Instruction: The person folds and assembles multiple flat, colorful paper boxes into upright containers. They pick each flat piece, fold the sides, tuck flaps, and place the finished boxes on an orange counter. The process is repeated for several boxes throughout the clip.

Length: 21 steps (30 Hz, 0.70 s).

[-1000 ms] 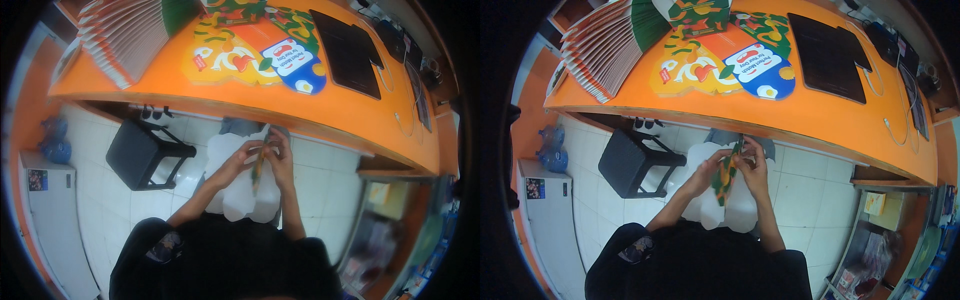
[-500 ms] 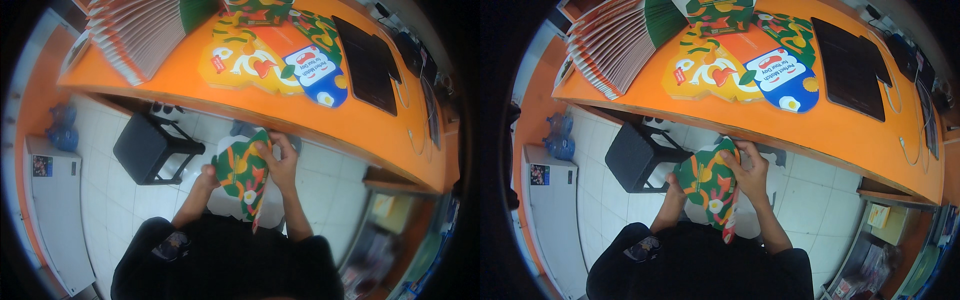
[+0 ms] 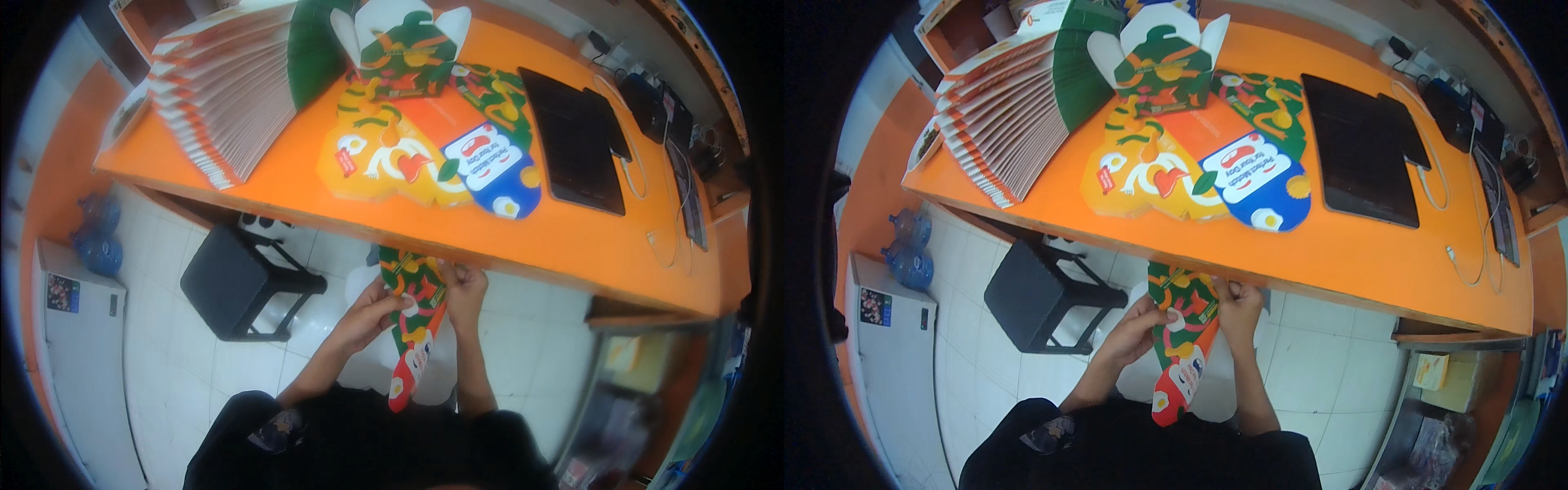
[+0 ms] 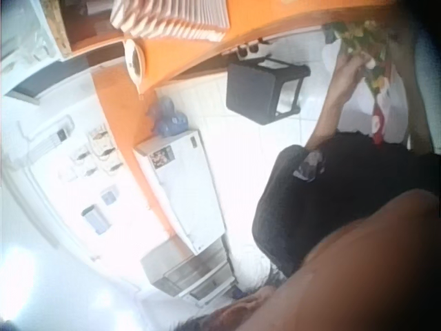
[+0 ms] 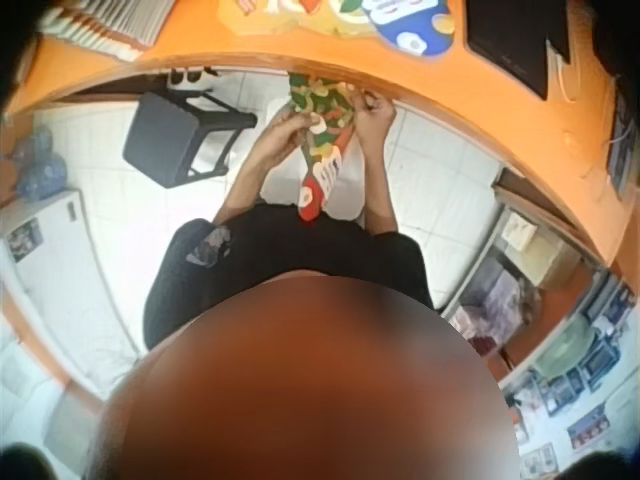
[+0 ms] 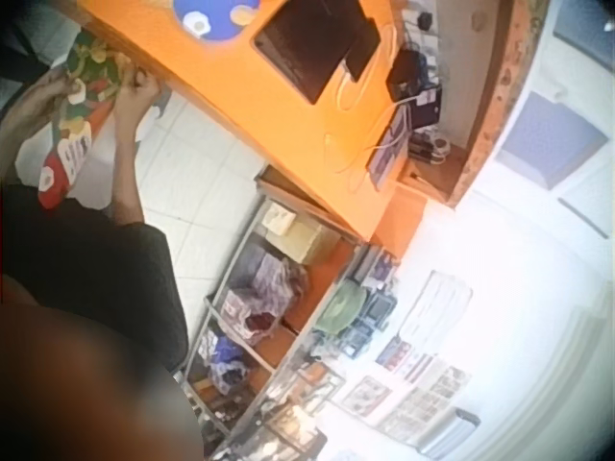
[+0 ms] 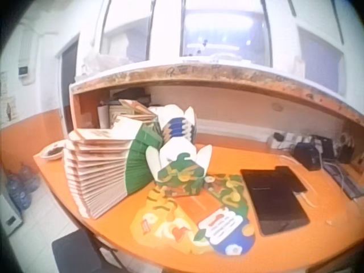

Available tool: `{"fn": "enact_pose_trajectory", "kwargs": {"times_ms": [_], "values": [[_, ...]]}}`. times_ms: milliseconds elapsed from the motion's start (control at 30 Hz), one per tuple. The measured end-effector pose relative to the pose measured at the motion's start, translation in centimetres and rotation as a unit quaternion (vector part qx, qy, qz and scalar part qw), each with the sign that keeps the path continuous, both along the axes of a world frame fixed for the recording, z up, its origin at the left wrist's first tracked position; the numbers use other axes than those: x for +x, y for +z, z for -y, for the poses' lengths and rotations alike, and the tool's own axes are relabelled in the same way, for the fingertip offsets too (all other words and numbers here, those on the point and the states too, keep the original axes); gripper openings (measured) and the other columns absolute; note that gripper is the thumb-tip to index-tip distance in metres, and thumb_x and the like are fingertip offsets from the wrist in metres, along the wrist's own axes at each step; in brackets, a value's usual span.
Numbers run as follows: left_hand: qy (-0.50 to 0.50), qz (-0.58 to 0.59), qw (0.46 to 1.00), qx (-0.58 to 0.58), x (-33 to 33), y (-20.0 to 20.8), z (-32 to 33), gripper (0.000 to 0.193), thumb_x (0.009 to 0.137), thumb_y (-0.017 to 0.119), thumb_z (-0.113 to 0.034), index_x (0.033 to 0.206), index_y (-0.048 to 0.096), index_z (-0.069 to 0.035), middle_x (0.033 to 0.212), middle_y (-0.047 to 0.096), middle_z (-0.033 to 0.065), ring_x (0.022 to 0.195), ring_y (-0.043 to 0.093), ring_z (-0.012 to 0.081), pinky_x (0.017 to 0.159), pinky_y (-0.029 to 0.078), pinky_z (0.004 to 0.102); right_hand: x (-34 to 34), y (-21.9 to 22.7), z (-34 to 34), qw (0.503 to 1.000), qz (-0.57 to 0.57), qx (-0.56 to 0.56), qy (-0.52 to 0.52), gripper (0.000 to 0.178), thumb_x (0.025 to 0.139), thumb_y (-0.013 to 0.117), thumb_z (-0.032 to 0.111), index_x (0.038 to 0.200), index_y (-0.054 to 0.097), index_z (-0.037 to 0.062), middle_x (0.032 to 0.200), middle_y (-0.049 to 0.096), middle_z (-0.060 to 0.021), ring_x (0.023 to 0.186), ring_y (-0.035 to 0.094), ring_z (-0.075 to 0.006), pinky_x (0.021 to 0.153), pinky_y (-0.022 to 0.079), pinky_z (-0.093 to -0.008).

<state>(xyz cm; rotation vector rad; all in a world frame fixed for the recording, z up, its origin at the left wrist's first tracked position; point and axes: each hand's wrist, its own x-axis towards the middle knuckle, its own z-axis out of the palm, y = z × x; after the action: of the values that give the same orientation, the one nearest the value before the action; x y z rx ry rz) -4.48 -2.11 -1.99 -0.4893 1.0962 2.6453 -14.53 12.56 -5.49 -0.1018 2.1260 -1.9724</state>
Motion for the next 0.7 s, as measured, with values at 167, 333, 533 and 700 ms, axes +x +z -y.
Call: {"fn": "enact_pose_trajectory", "kwargs": {"times_ms": [167,333,533,700], "values": [[0.04,0.044,0.998,-0.023,-1.1,-1.0,0.0,0.03,0.08,0.068,-0.003,0.108,0.057,-0.001,0.104,0.066,0.0099,0.095,0.064,0.0173,0.085,0.051,0.0296,0.7,-0.3,-1.6,0.992,0.049,-0.114,0.035,0.025,0.09,0.061,0.009,0.109,0.058,-0.0068,0.099,0.067,-0.0103,0.087,0.06,-0.0103,0.075,0.048,-0.0227],[0.009,0.059,0.998,-0.026,-1.6,-1.3,1.2,0.034,0.082,0.068,-0.007,0.112,0.055,0.0,0.105,0.065,0.0115,0.091,0.066,0.0185,0.08,0.054,0.0295,1.4,-0.3,-2.4,0.986,0.079,-0.129,0.073,0.036,0.09,0.06,0.007,0.123,0.054,-0.0052,0.107,0.065,-0.0097,0.095,0.059,-0.0118,0.085,0.046,-0.0239],[0.008,0.092,0.995,-0.022,-1.6,-1.0,0.8,0.034,0.085,0.065,-0.011,0.116,0.054,0.0,0.106,0.064,0.0099,0.09,0.065,0.0171,0.078,0.054,0.0293,1.6,0.0,-1.7,0.988,-0.102,-0.008,0.112,0.03,0.089,0.056,0.003,0.118,0.063,0.0077,0.107,0.068,-0.008,0.085,0.059,-0.005,0.074,0.048,-0.0206],[-0.003,0.105,0.994,-0.013,-0.7,-1.1,-0.4,0.034,0.088,0.062,-0.015,0.118,0.053,-0.002,0.109,0.063,0.0098,0.095,0.064,0.0179,0.08,0.053,0.0296,1.4,0.3,-2.2,0.98,-0.136,0.027,0.146,0.027,0.087,0.052,-0.005,0.111,0.064,-0.0018,0.112,0.065,-0.0138,0.102,0.06,-0.0147,0.088,0.045,-0.0241]]}}
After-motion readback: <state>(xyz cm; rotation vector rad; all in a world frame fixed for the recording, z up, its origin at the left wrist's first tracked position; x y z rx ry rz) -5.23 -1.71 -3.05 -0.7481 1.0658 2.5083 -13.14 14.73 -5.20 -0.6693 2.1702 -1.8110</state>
